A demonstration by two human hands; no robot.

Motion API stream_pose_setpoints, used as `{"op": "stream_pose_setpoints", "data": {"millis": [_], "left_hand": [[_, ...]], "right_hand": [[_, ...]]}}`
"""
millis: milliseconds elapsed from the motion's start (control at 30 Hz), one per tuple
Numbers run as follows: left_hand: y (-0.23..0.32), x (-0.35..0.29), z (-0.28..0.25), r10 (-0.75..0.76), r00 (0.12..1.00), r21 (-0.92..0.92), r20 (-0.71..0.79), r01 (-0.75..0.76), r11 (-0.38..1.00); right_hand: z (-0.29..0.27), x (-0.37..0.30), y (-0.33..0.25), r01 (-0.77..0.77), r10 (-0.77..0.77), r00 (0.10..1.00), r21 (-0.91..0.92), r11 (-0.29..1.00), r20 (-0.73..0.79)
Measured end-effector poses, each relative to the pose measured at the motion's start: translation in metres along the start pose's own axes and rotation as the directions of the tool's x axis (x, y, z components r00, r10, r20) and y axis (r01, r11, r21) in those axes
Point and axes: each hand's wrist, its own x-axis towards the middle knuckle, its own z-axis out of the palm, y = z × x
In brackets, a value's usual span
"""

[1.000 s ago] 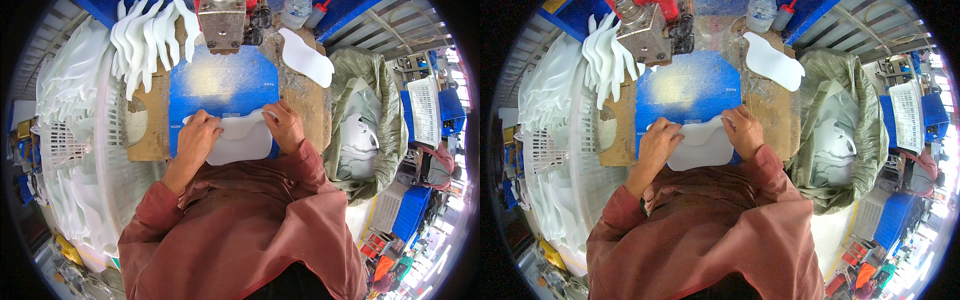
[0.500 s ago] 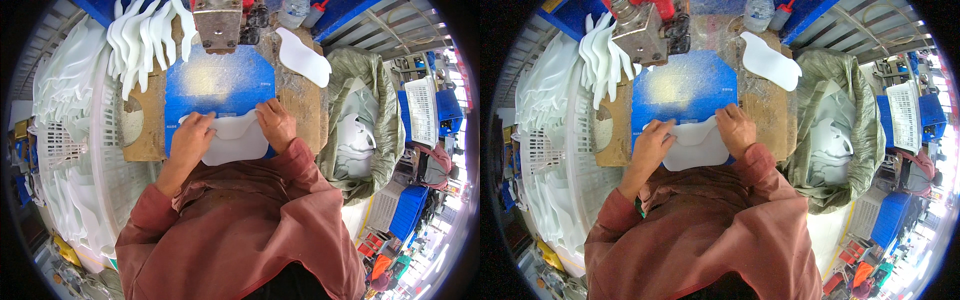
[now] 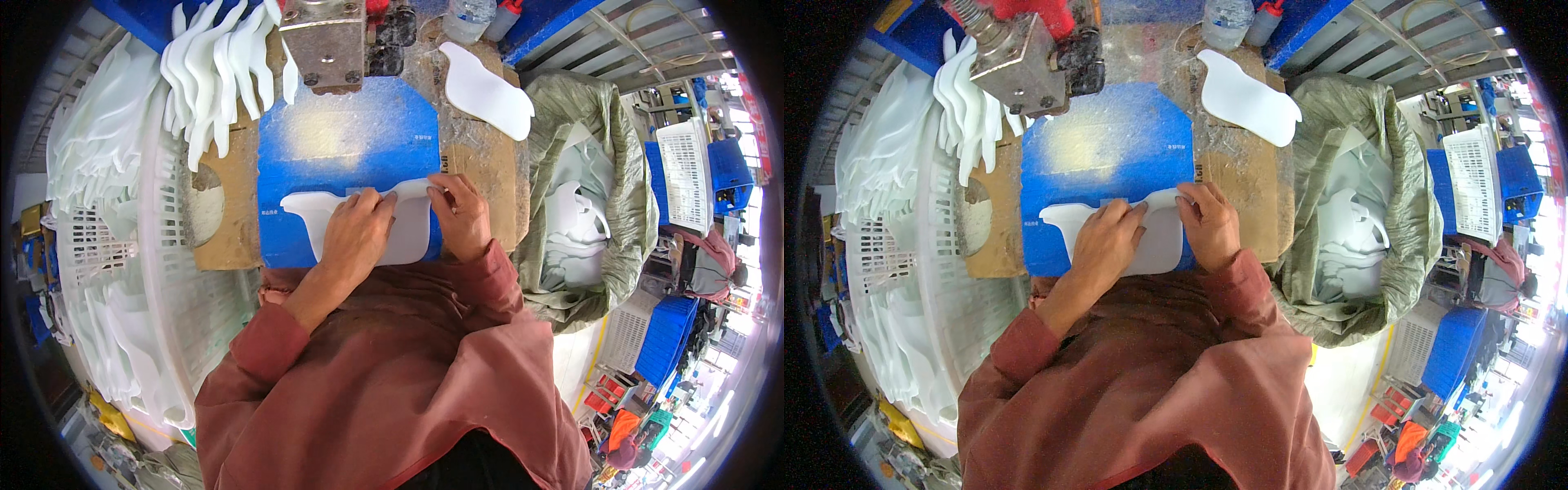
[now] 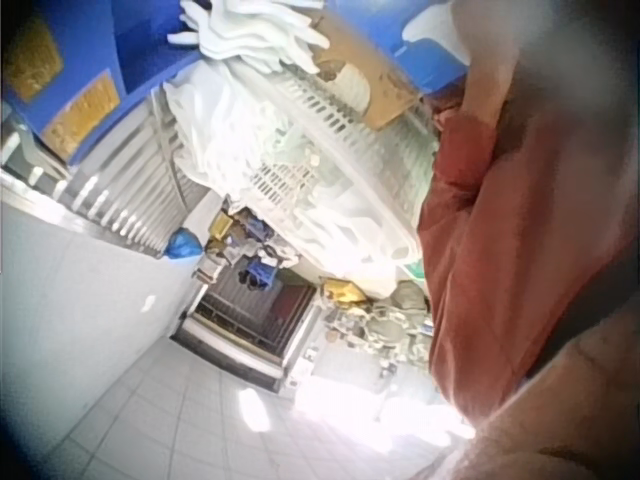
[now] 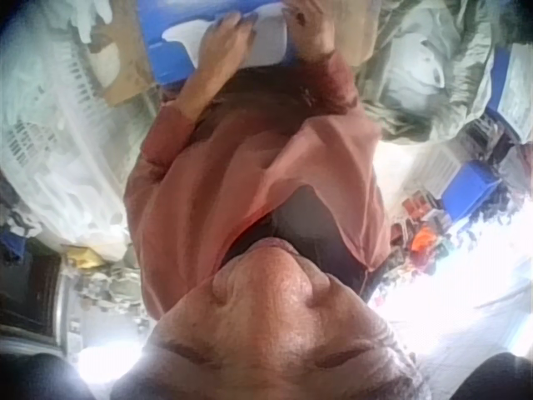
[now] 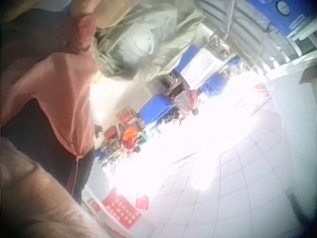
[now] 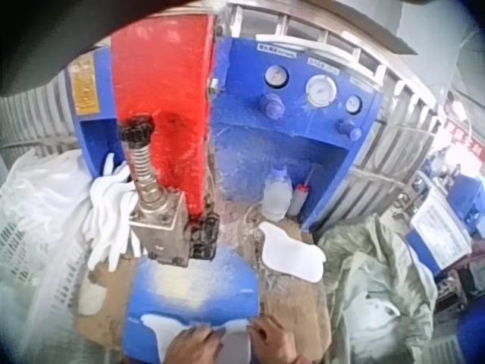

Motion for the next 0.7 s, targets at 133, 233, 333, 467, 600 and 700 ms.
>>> {"op": "stream_pose_setpoints", "data": {"millis": [133, 233, 333, 467, 600, 700], "left_hand": [[0.003, -0.001, -0.003, 0.004, 1.000, 0.005, -0.006, -0.004, 1.000], [0.005, -0.001, -0.004, -0.010, 1.000, 0.011, 0.022, 0.009, 1.000], [0.006, -0.001, -0.005, -0.015, 1.000, 0.002, 0.020, 0.014, 1.000], [0.005, -0.002, -0.005, -0.004, 1.000, 0.012, 0.024, 0.003, 1.000], [0.005, -0.002, -0.005, 0.010, 1.000, 0.024, 0.021, -0.010, 1.000], [0.005, -0.002, -0.005, 0.004, 1.000, 0.025, 0.028, -0.004, 1.000]], "right_hand": [[0.003, -0.003, 0.010, -0.109, 0.112, 0.994, 0.111, 0.988, -0.019], [0.005, -0.004, 0.014, -0.149, 0.154, 0.988, 0.132, 0.980, -0.025], [0.003, -0.004, 0.016, -0.100, 0.104, 0.994, 0.089, 0.991, -0.044], [0.004, -0.003, 0.017, -0.062, 0.066, 0.995, 0.056, 0.996, -0.078], [0.008, -0.002, 0.017, -0.046, 0.044, 0.992, -0.016, 0.999, -0.117], [0.009, 0.001, 0.018, -0.009, -0.003, 0.992, -0.096, 0.995, -0.122]]}}
